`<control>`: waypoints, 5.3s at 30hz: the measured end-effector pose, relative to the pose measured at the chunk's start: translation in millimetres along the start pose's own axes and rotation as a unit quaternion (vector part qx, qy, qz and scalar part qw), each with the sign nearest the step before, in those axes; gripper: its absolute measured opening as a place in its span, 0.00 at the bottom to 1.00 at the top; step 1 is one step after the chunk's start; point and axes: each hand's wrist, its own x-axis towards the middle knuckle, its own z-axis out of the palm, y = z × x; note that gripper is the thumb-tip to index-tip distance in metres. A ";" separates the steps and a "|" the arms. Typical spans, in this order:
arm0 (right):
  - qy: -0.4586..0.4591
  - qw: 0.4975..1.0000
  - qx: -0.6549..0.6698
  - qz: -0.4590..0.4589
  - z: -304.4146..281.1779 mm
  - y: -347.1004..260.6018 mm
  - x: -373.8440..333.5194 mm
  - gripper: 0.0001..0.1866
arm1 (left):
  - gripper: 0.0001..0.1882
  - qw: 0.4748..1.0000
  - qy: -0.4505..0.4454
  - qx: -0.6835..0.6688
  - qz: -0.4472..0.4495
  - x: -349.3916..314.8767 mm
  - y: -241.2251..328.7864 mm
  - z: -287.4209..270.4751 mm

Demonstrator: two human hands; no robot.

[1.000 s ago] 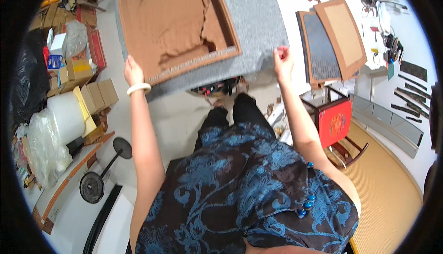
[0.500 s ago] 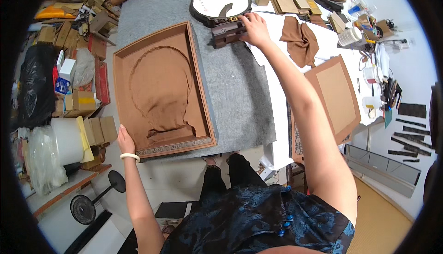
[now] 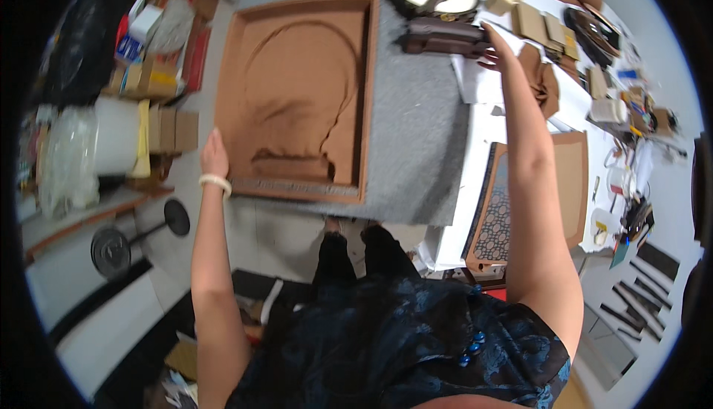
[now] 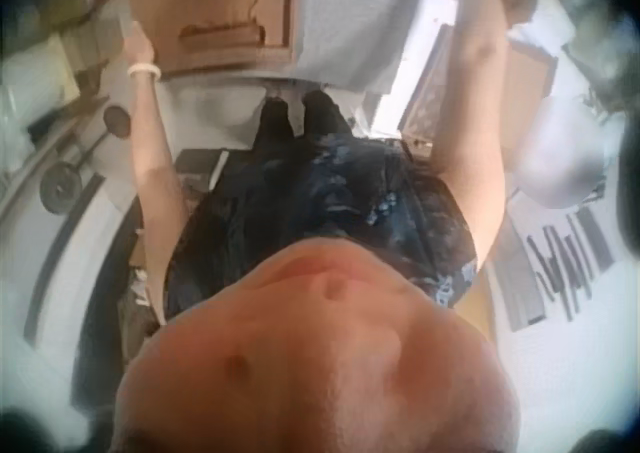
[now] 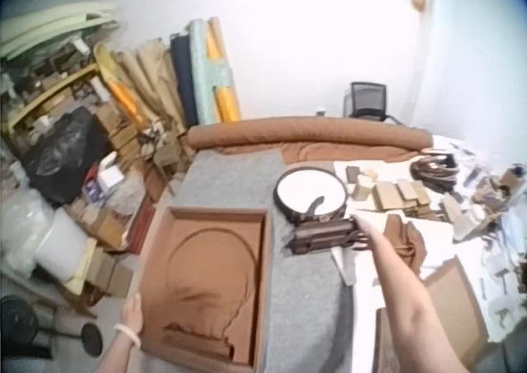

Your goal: The person applies glue to the edges of a patterned cardboard box using a brush and presses the seams together. They then place a brown paper liner inside the box and smooth it out. Finally, they use several clamps to secure the box's edges while the glue sets.

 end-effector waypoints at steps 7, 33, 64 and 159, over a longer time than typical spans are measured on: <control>-0.030 0.992 0.108 0.065 27.5 8.7 -29.2 0.53 | 0.31 0.999 0.003 0.028 0.016 -1.5 15.2 -7.4; 0.031 0.925 -0.101 -0.366 159.9 346.0 -413.7 0.04 | 0.35 0.998 -0.034 -0.016 0.054 17.6 -11.5 3.0; -0.227 0.555 -0.648 -0.470 402.0 574.1 -277.3 0.18 | 0.26 0.581 -0.133 -0.619 -0.512 -388.9 -291.3 155.2; -0.325 0.911 0.005 -0.254 255.9 408.6 -545.5 0.78 | 0.19 0.524 -0.333 -0.648 -0.442 -327.0 -157.0 75.3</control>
